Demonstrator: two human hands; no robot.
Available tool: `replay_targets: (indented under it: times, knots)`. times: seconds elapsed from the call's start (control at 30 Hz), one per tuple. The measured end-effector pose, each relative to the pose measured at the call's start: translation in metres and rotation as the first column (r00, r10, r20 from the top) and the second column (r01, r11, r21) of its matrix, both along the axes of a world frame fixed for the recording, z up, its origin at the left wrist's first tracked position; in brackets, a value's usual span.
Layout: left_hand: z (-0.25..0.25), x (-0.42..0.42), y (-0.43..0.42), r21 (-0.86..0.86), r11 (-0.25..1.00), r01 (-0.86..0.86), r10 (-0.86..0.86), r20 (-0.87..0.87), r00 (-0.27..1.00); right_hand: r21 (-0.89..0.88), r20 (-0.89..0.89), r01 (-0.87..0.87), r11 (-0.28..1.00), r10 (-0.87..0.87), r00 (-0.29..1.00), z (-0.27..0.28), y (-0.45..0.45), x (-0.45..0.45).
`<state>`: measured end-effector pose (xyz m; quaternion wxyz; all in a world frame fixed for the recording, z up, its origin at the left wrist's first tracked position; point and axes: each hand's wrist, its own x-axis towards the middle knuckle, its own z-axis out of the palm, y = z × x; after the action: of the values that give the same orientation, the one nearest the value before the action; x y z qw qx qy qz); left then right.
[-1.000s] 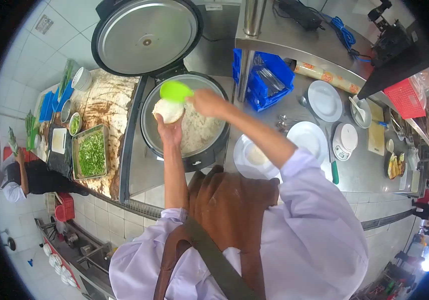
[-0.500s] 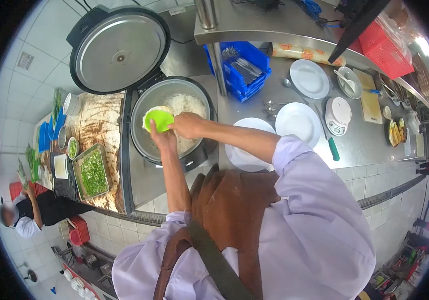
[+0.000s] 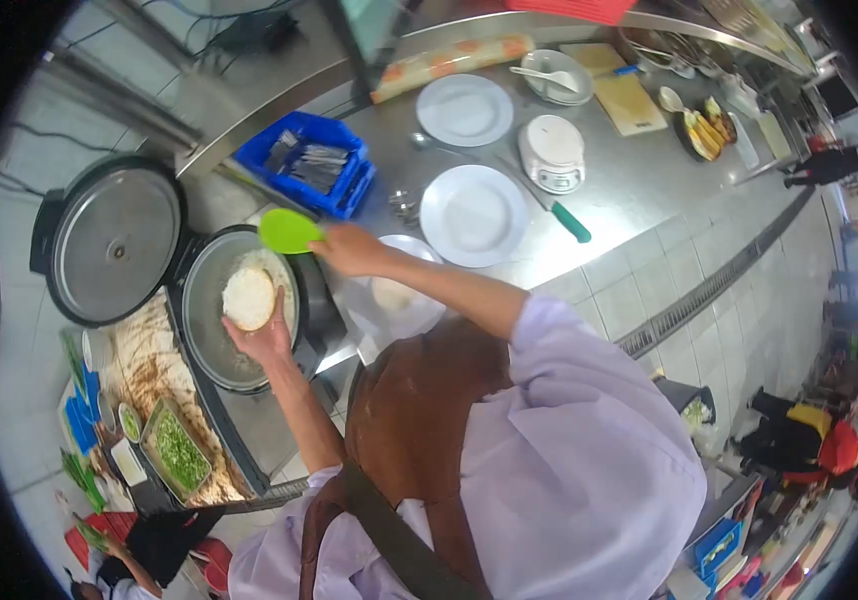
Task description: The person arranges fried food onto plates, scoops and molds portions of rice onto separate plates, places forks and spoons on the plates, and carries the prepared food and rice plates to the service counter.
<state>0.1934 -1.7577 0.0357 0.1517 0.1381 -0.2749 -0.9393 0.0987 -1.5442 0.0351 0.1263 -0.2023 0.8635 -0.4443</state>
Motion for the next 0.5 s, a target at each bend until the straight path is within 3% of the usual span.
replay_targets:
  times: [0.1, 0.13, 0.2, 0.23, 0.27, 0.37, 0.4, 0.43, 0.47, 0.5]
  knots:
    - [-0.025, -0.022, 0.053, 0.079, 0.972, 0.221, -0.222, 0.002, 0.975, -0.072, 0.094, 0.291, 0.954, -0.284, 0.954, -0.028, 0.108, 0.039]
    - [-0.033, -0.032, 0.079, 0.102, 0.947, 0.304, -0.306, 0.013, 0.952, -0.143, -0.048, 0.363, 0.921, -0.373, 0.927, -0.032, 0.142, 0.055]
    - [-0.053, -0.049, 0.134, 0.069, 0.876, 0.476, -0.479, 0.020, 0.878, -0.105, 0.121, 0.562, 0.820, -0.551, 0.826, -0.054, 0.207, 0.085]
    - [-0.070, -0.058, 0.163, 0.010, 0.863, 0.505, -0.505, 0.047, 0.862, -0.098, 0.156, 0.640, 0.762, -0.624, 0.766, -0.061, 0.234, 0.100]
    - [-0.089, -0.067, 0.190, -0.049, 0.844, 0.533, -0.529, 0.074, 0.845, 0.028, 0.216, 0.677, 0.735, -0.666, 0.714, -0.074, 0.263, 0.111]
    - [-0.134, -0.092, 0.254, -0.082, 0.841, 0.535, -0.530, 0.076, 0.845, 0.056, 0.191, 0.766, 0.641, -0.759, 0.622, -0.084, 0.314, 0.142]
    - [-0.140, -0.099, 0.275, -0.492, 0.778, 0.392, -0.360, 0.163, 0.919, 0.097, 0.192, 0.800, 0.593, -0.799, 0.569, -0.081, 0.323, 0.149]
    - [-0.145, -0.104, 0.293, -0.815, 0.536, 0.221, -0.163, 0.157, 0.974, 0.097, 0.188, 0.800, 0.592, -0.801, 0.569, -0.079, 0.330, 0.154]
    - [-0.135, -0.103, 0.306, -0.813, 0.538, 0.223, -0.164, 0.158, 0.974, 0.099, 0.179, 0.809, 0.580, -0.810, 0.559, -0.075, 0.336, 0.159]
    - [-0.120, -0.099, 0.317, -0.968, 0.218, 0.124, -0.260, 0.065, 0.963, 0.102, 0.174, 0.816, 0.568, -0.818, 0.548, -0.074, 0.342, 0.164]
